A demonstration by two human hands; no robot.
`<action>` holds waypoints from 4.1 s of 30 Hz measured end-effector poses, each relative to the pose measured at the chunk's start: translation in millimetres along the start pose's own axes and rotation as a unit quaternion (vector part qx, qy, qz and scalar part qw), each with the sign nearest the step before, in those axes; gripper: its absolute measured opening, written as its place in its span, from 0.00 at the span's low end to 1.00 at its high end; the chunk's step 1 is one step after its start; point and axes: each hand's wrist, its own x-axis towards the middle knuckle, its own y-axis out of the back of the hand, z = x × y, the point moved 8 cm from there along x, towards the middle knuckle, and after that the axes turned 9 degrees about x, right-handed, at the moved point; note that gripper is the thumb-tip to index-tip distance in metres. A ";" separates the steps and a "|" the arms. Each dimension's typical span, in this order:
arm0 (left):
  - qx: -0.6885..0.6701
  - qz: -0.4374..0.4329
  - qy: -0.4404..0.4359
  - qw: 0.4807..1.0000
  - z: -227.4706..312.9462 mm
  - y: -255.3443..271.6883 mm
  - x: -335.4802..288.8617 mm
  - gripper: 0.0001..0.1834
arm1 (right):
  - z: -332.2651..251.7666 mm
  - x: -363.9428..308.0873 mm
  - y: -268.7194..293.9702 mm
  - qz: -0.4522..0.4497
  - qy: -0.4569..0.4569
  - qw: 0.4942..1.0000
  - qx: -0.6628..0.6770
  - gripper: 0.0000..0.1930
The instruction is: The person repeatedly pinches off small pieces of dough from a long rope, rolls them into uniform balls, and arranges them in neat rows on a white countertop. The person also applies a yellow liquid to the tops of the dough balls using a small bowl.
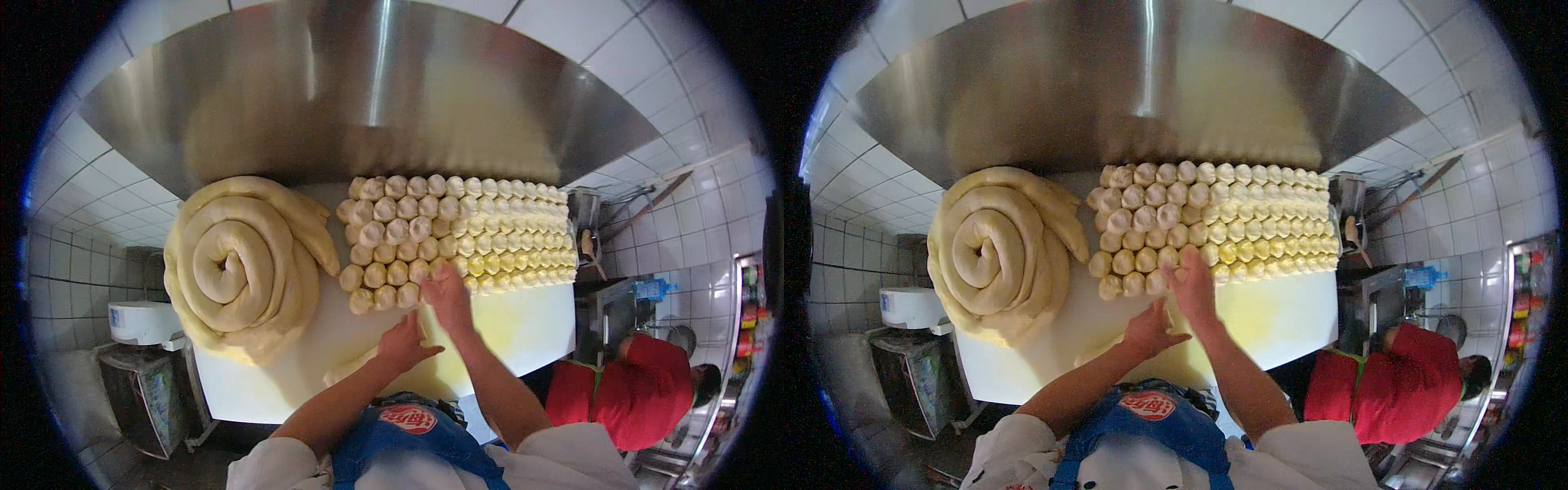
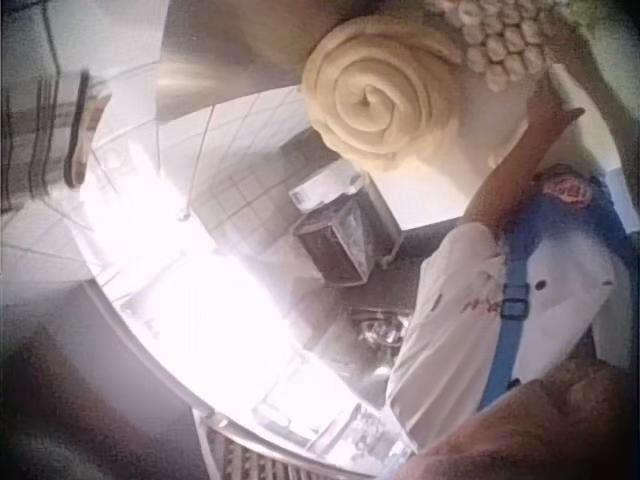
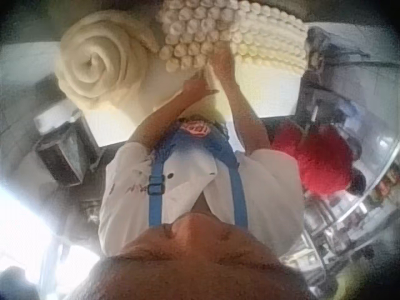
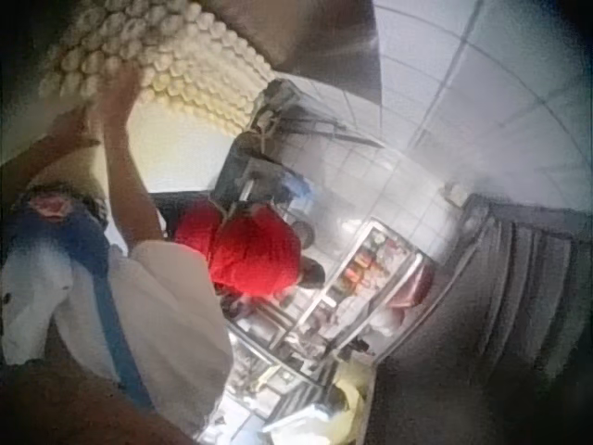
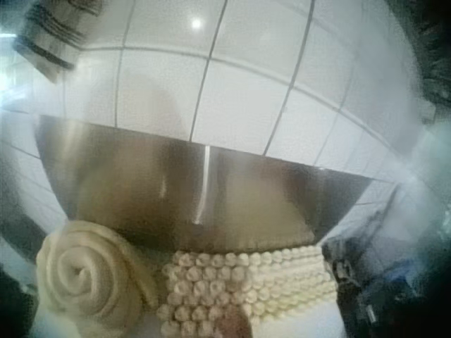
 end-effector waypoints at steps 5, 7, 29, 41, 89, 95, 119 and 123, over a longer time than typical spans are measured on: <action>0.110 0.200 -0.164 0.960 9.1 15.9 -65.2 0.49 | 46.4 -116.0 -24.9 -0.047 -0.076 0.995 -0.039 0.26; 0.037 0.188 -0.170 0.967 15.6 13.1 -68.9 0.42 | 36.3 -136.8 -8.8 0.073 0.028 0.996 0.038 0.22; 0.061 0.046 0.016 0.997 5.1 -29.9 32.0 0.14 | 44.8 65.8 44.8 0.130 -0.001 0.947 0.293 0.23; 0.045 0.024 0.017 0.999 11.8 -23.6 25.1 0.31 | -7.9 52.9 39.3 0.057 0.099 0.993 0.041 0.26; -0.051 0.063 -0.105 0.991 41.8 -23.2 2.6 0.53 | 57.1 -56.1 33.8 -0.142 -0.084 0.981 -0.100 0.33; 0.012 0.064 -0.156 0.986 51.6 -17.7 -41.4 0.44 | 71.2 -125.7 38.1 0.091 -0.017 0.988 0.120 0.18; 0.141 0.046 -0.010 0.989 32.8 -32.1 49.1 0.14 | 101.4 122.9 95.6 0.131 0.015 0.939 0.318 0.28; 0.141 0.015 -0.010 0.990 30.8 -28.1 55.8 0.21 | 95.9 168.1 85.8 0.176 0.032 0.981 0.078 0.25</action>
